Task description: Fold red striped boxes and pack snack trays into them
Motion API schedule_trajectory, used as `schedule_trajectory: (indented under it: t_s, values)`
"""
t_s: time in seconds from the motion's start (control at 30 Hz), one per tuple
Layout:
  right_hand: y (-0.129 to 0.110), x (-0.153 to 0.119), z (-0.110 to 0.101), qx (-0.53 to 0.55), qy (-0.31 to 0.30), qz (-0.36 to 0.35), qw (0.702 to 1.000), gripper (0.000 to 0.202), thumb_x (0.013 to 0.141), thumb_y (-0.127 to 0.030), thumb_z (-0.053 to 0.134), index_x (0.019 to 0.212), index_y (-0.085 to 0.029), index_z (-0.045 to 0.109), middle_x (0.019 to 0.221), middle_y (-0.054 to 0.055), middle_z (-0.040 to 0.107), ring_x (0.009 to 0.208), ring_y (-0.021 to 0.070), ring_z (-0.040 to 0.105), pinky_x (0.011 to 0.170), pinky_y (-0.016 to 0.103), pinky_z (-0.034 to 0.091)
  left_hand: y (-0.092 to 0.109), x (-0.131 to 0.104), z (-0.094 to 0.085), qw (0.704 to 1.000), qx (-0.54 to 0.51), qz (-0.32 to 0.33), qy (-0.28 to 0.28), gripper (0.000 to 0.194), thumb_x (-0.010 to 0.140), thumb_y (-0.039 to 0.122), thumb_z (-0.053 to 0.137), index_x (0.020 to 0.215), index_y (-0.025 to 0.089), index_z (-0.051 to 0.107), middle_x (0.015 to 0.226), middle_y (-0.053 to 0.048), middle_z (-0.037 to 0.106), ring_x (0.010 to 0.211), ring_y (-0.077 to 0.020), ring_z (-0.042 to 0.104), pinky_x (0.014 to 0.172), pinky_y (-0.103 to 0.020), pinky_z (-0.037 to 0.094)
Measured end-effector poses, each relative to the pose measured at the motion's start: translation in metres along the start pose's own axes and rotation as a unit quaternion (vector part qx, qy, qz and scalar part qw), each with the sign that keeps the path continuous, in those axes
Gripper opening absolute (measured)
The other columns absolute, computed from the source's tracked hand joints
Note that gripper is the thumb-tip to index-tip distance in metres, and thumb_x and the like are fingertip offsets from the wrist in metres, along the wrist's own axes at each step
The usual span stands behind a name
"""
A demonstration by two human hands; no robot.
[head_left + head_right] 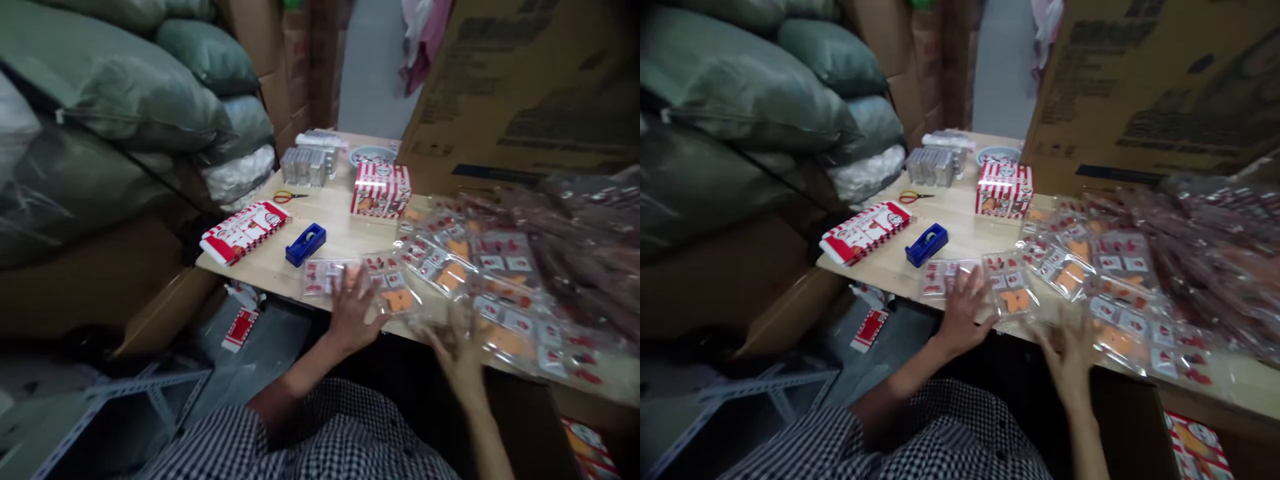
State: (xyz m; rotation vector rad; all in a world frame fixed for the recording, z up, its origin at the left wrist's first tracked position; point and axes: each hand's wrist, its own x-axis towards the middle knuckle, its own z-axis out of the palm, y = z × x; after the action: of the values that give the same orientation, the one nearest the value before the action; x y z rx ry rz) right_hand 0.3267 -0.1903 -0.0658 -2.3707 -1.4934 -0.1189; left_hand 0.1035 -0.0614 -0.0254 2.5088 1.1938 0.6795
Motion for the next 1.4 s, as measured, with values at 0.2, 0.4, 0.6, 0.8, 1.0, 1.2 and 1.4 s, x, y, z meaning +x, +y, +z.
schedule_trajectory:
  t_s: [0.2,0.4,0.6,0.8,1.0,1.2,1.4]
  values:
    - [0.005,0.029,0.048,-0.006,-0.009,0.055,0.998,0.078,0.087,-0.069,0.054,0.155,-0.045,0.025,0.168,0.004,-0.012,0.149,0.0524,-0.005,0.101,0.085,0.006,-0.045,0.002,0.022,0.992,0.086,-0.070,-0.061,0.088,0.078,0.073,0.061,0.154,0.045,0.028,0.168,0.000,0.010,0.152,-0.0439,-0.006,0.115,-0.075,0.001]
    - [0.049,0.083,0.057,-0.030,-0.005,-0.023,0.999,0.083,0.085,-0.070,0.057,0.156,-0.043,0.024,0.169,0.006,-0.007,0.150,0.0489,-0.008,0.103,0.084,0.004,-0.008,0.078,0.090,0.994,0.082,0.009,-0.068,0.084,0.077,0.076,0.059,0.152,0.049,0.030,0.168,0.001,0.012,0.152,-0.0463,-0.002,0.108,-0.080,-0.006]
    - [0.081,0.183,0.056,-0.002,-0.015,-0.091,0.996,0.075,0.089,-0.061,0.059,0.155,-0.043,0.028,0.168,0.003,-0.011,0.151,0.0476,-0.007,0.107,0.081,0.008,0.009,0.194,0.137,0.993,0.094,-0.020,-0.069,0.071,0.085,0.068,0.054,0.150,0.044,0.039,0.166,-0.002,0.024,0.152,-0.0453,0.005,0.108,-0.079,-0.009]
    - [0.096,0.273,0.060,-0.001,-0.009,-0.135,0.991,0.067,0.093,-0.054,0.056,0.154,-0.037,0.034,0.169,0.005,-0.001,0.152,0.0439,-0.002,0.110,0.077,0.007,0.003,0.236,0.154,0.990,0.083,-0.067,-0.088,0.078,0.082,0.063,0.059,0.153,0.040,0.034,0.167,-0.002,0.021,0.151,-0.0464,-0.003,0.108,-0.080,-0.003]
    - [0.099,0.310,0.064,0.009,-0.070,-0.163,0.984,0.076,0.090,-0.061,0.057,0.156,-0.037,0.029,0.169,0.007,-0.002,0.151,0.0460,-0.004,0.109,0.078,0.004,-0.002,0.189,0.140,0.994,0.099,-0.022,-0.038,0.082,0.087,0.055,0.058,0.157,0.031,0.024,0.169,-0.006,0.001,0.153,-0.0394,-0.011,0.115,-0.072,0.000]
    - [0.085,0.288,0.071,0.021,-0.080,-0.222,0.972,0.080,0.090,-0.052,0.062,0.158,-0.033,0.024,0.165,0.008,-0.024,0.150,0.0462,-0.013,0.109,0.076,-0.004,-0.002,0.116,0.107,0.991,0.110,-0.058,-0.055,0.078,0.092,0.048,0.055,0.159,0.029,0.019,0.169,-0.006,-0.001,0.154,-0.0344,-0.012,0.119,-0.065,-0.001]
    - [0.075,0.266,0.070,0.019,-0.090,-0.249,0.964,0.080,0.089,-0.047,0.065,0.158,-0.029,0.027,0.165,0.008,-0.025,0.150,0.0469,-0.010,0.112,0.073,-0.002,0.005,0.064,0.087,0.986,0.112,-0.112,-0.045,0.077,0.094,0.045,0.054,0.158,0.025,0.019,0.169,-0.008,0.001,0.154,-0.0312,-0.010,0.121,-0.061,0.006]
